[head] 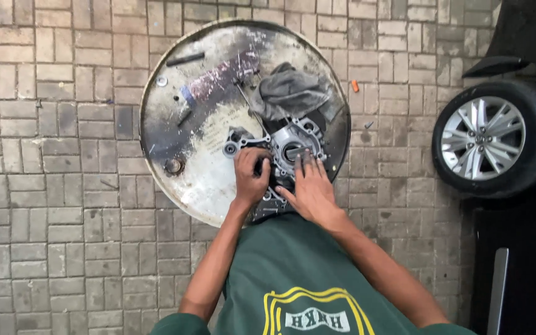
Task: Cleaning an engine housing part using a cloth on top of a metal barrel outdoors.
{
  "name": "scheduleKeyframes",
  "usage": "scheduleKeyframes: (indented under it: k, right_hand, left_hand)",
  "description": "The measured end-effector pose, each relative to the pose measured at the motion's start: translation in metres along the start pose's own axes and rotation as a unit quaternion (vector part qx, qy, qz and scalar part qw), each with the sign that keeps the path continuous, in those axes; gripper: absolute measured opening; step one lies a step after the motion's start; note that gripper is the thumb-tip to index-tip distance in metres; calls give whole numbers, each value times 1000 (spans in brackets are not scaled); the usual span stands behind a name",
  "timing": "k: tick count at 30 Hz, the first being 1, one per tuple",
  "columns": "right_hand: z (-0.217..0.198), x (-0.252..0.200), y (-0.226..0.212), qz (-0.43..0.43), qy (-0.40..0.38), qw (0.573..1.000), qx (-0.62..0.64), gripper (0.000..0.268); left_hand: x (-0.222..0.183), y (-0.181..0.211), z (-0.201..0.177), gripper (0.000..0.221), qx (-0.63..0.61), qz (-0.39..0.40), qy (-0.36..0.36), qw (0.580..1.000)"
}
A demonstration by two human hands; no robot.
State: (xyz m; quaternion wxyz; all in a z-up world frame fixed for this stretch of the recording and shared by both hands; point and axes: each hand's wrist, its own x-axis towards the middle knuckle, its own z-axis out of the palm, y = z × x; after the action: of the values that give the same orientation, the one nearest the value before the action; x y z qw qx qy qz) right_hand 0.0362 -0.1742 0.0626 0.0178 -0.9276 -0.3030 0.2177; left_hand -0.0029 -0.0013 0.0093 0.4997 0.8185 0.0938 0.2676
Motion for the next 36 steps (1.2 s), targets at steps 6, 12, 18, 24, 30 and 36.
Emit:
scheduleKeyframes:
  k: [6,12,18,24,30,36]
  right_hand:
    - [3,33,14,-20,86,995,-51,88]
    - [9,-1,13,-47,85,993,-70,85]
    - [-17,46,38,2,65,998,17,52]
    - [-7,74,68,-26,57,997,-38,46]
    - [-45,80,98,-81,116,943,301,24]
    - [-128,37,61,-105,-61,955,270,25]
  left_hand:
    - [0,0,0,8,7,-1,-5,1000]
    - [2,2,-1,11,-8,-5,0,1000]
    - [-5,-19,8,11,-1,9,2,1000]
    - [-5,-20,8,11,0,21,8,1000]
    - [-6,-22,10,11,-7,14,13,1000]
    - [-9,-32,14,11,-8,17,12,1000]
